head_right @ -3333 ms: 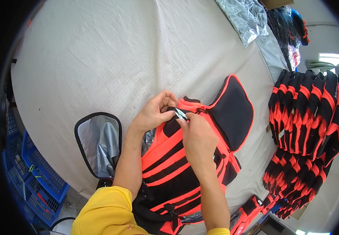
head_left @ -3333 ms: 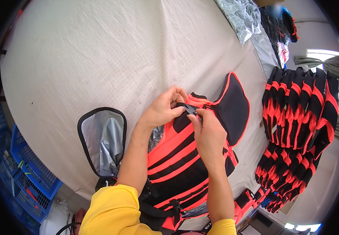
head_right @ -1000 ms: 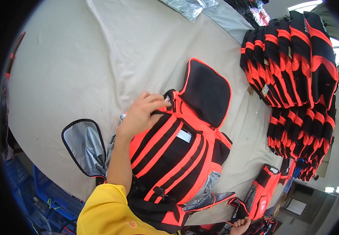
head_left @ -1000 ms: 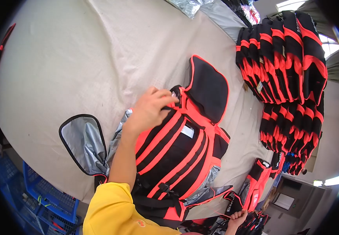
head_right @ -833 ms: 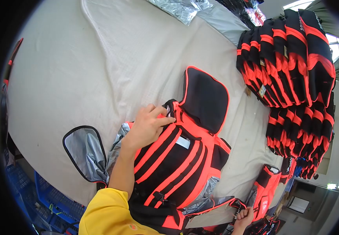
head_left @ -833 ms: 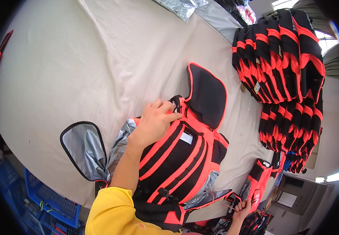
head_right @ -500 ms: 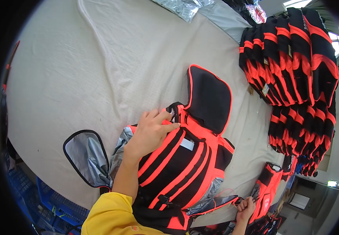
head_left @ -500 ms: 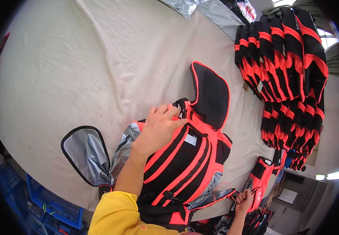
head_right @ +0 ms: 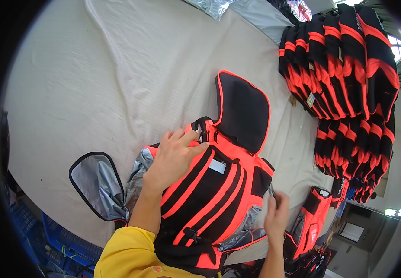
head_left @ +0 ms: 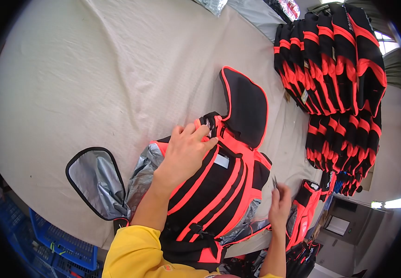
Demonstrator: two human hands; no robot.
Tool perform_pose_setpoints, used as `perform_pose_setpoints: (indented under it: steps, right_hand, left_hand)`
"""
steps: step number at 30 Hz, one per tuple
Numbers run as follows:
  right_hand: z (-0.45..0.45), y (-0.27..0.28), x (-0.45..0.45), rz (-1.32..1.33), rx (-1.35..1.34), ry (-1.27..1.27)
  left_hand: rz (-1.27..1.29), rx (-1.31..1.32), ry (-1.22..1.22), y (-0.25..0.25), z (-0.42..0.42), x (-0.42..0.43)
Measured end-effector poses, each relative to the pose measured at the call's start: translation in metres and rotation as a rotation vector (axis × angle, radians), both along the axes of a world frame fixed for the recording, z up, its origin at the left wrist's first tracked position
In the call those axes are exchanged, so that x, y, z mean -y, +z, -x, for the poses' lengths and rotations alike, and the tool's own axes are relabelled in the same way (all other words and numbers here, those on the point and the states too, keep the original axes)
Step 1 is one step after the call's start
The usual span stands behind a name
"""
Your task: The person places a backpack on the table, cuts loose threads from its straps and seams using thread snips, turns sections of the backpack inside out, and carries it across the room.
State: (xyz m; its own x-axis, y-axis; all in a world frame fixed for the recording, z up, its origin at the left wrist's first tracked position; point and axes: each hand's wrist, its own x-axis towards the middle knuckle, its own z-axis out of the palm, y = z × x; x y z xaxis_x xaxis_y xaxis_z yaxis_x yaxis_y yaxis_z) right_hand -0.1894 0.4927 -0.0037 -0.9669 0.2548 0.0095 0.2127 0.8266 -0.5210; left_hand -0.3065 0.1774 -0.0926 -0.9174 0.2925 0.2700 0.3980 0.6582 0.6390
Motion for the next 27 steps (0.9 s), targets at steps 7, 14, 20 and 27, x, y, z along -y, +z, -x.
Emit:
perform_pose_setpoints:
  steps: [7, 14, 20, 27]
  right_hand:
    - [0.145, -0.009, 0.131, -0.328, -0.167, 0.552]
    - [0.189, -0.036, 0.148, -0.553, -0.106, 0.776]
    - [0.152, -0.058, 0.128, 0.222, -0.030, 0.233]
    - [0.123, -0.080, 0.149, 0.452, 0.042, 0.105]
  left_hand:
    - [0.011, -0.008, 0.037, 0.000, -0.002, -0.003]
    - [-0.061, 0.053, 0.043, -0.003, 0.003, 0.003]
    - [-0.257, 0.129, 0.367, -0.027, 0.021, -0.008]
    - [-0.899, 0.522, 0.358, -0.051, 0.029, 0.005]
